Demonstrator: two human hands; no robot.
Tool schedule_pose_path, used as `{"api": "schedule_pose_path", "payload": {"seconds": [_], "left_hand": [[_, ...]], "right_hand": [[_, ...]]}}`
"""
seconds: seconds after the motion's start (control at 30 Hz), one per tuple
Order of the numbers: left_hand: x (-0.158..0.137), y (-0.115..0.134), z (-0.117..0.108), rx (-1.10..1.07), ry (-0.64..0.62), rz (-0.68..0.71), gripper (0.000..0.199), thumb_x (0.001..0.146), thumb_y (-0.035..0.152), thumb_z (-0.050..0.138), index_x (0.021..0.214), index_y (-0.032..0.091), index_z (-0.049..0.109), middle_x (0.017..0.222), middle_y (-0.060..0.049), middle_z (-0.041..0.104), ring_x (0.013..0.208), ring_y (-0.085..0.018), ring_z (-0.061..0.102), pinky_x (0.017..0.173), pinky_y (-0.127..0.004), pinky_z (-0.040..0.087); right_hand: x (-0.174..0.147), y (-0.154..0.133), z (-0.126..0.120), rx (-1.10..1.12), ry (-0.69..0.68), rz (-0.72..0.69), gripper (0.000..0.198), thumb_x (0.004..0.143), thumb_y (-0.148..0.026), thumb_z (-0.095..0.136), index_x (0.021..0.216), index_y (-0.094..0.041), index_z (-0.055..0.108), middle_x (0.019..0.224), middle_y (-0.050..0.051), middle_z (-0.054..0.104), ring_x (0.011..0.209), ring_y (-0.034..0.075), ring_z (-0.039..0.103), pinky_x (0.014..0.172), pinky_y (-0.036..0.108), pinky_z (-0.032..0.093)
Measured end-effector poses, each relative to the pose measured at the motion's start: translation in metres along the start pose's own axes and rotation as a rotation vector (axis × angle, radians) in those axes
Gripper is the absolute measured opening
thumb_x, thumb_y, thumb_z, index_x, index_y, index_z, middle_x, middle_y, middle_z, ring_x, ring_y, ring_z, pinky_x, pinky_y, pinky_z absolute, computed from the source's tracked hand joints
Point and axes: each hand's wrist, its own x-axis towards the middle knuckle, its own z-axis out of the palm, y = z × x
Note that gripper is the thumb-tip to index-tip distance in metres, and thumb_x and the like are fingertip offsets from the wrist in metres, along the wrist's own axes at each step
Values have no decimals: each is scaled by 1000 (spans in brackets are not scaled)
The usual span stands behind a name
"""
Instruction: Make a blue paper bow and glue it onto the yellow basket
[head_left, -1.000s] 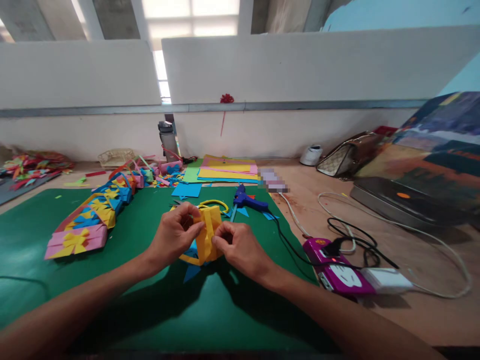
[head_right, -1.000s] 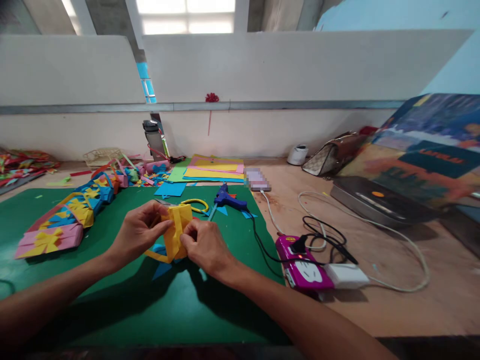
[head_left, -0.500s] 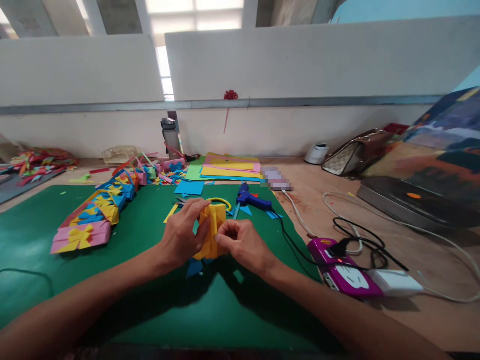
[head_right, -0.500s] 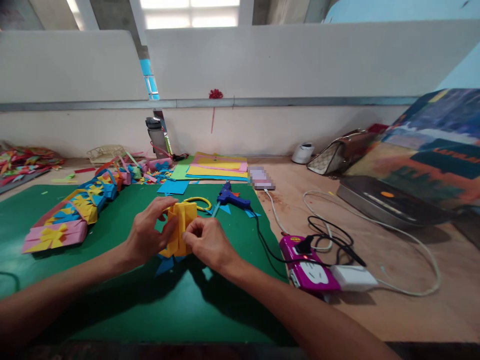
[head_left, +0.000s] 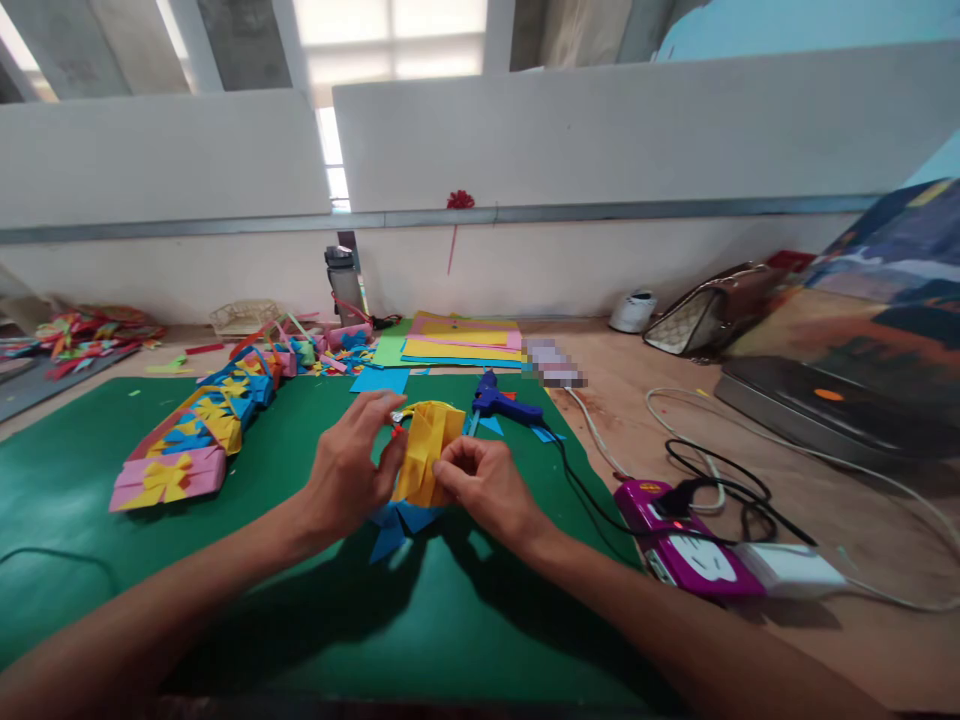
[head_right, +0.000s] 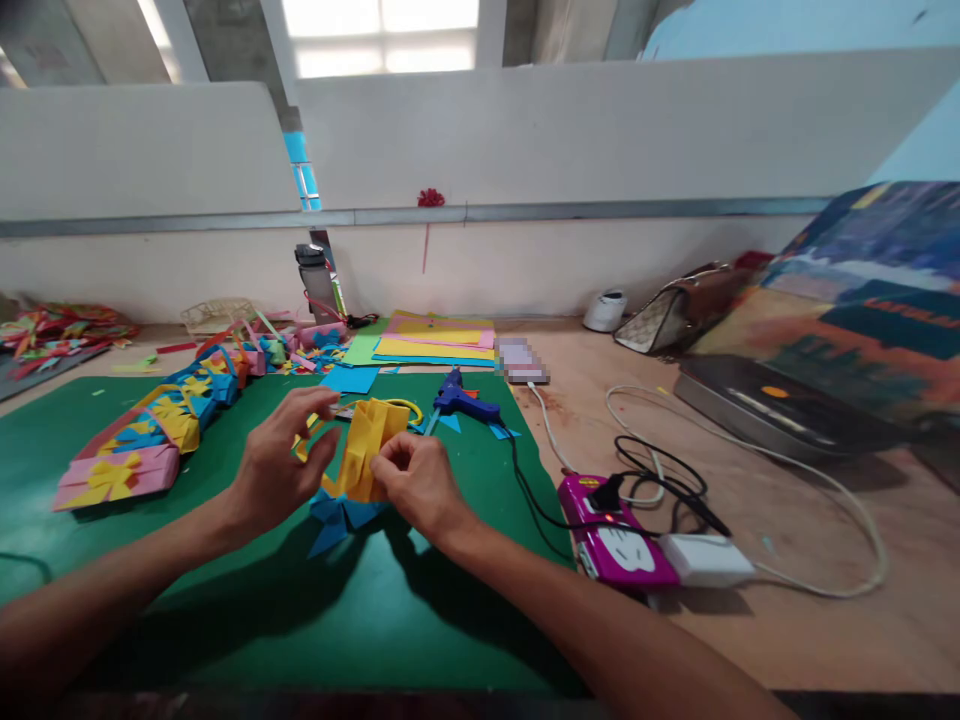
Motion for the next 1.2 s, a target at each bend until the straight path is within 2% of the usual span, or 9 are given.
{"api": "schedule_pose_path", "payload": {"seconds": [0.07, 0.17, 0.33, 0.53, 0.77, 0.97, 1.07, 1.13, 1.2], "left_hand": [[-1, 0, -8, -64, -156, -229, 16, 81, 24, 54, 96, 17, 54, 81, -3, 62, 64, -13, 58, 59, -26, 48], [-2, -1, -9, -227, -373, -471, 15, 77, 31, 57, 84, 17, 55, 71, 1, 61, 58, -13, 55, 52, -23, 42], [-6, -2, 2, -292, -502, -533, 16, 73, 32, 58, 70, 16, 56, 68, 0, 59, 61, -14, 52, 55, -24, 39], [-8, 2, 7, -277, -428, -506, 19, 72, 28, 57, 59, 18, 47, 57, 4, 49, 53, -11, 44, 50, -22, 33], [-11, 7, 7, -214, -407, -403, 15, 77, 21, 53, 62, 18, 50, 55, 3, 54, 51, -11, 48, 50, -22, 34], [-15, 16, 4, -224, -411, -285, 10, 83, 19, 49, 77, 18, 57, 65, 1, 62, 57, -12, 56, 55, -23, 42], [-20, 26, -12, -205, -251, -64, 7, 83, 16, 52, 83, 19, 58, 69, 1, 64, 59, -12, 59, 56, -22, 46], [-21, 26, -29, -200, -57, 112, 12, 80, 14, 58, 90, 22, 59, 77, 1, 67, 66, -13, 62, 62, -24, 49], [-16, 16, -44, -259, 74, 105, 21, 78, 14, 62, 96, 24, 60, 85, 1, 67, 80, -16, 63, 75, -30, 50]], "right_hand": [[0, 0, -1, -16, 25, -14, 13, 66, -20, 53, 54, -19, 49, 51, -3, 51, 48, 10, 47, 45, 20, 39], [-1, -1, -2, -48, 48, -36, 14, 68, -20, 53, 54, -19, 50, 51, -3, 52, 48, 10, 47, 45, 20, 38], [-2, -1, -1, -100, 71, -77, 16, 70, -20, 53, 54, -19, 49, 52, -3, 50, 48, 10, 46, 46, 21, 38], [-3, -1, 0, -140, 76, -114, 17, 71, -19, 53, 55, -19, 49, 53, -3, 51, 50, 11, 47, 48, 21, 38], [-7, -3, 1, -155, 77, -131, 17, 71, -17, 56, 55, -19, 50, 53, -3, 51, 52, 11, 46, 48, 20, 37], [-4, -3, -1, -94, 85, -106, 16, 68, -15, 55, 53, -18, 52, 53, -2, 53, 51, 11, 46, 49, 22, 36], [-1, -4, -4, -2, 99, -74, 15, 68, -19, 56, 55, -18, 51, 53, -3, 52, 49, 11, 48, 48, 22, 39], [1, -6, -7, 78, 106, -52, 14, 68, -22, 57, 56, -18, 51, 52, -4, 53, 48, 11, 50, 47, 22, 41], [2, -10, -9, 163, 110, -33, 14, 68, -25, 58, 58, -18, 52, 51, -4, 54, 46, 11, 52, 47, 22, 43]]}}
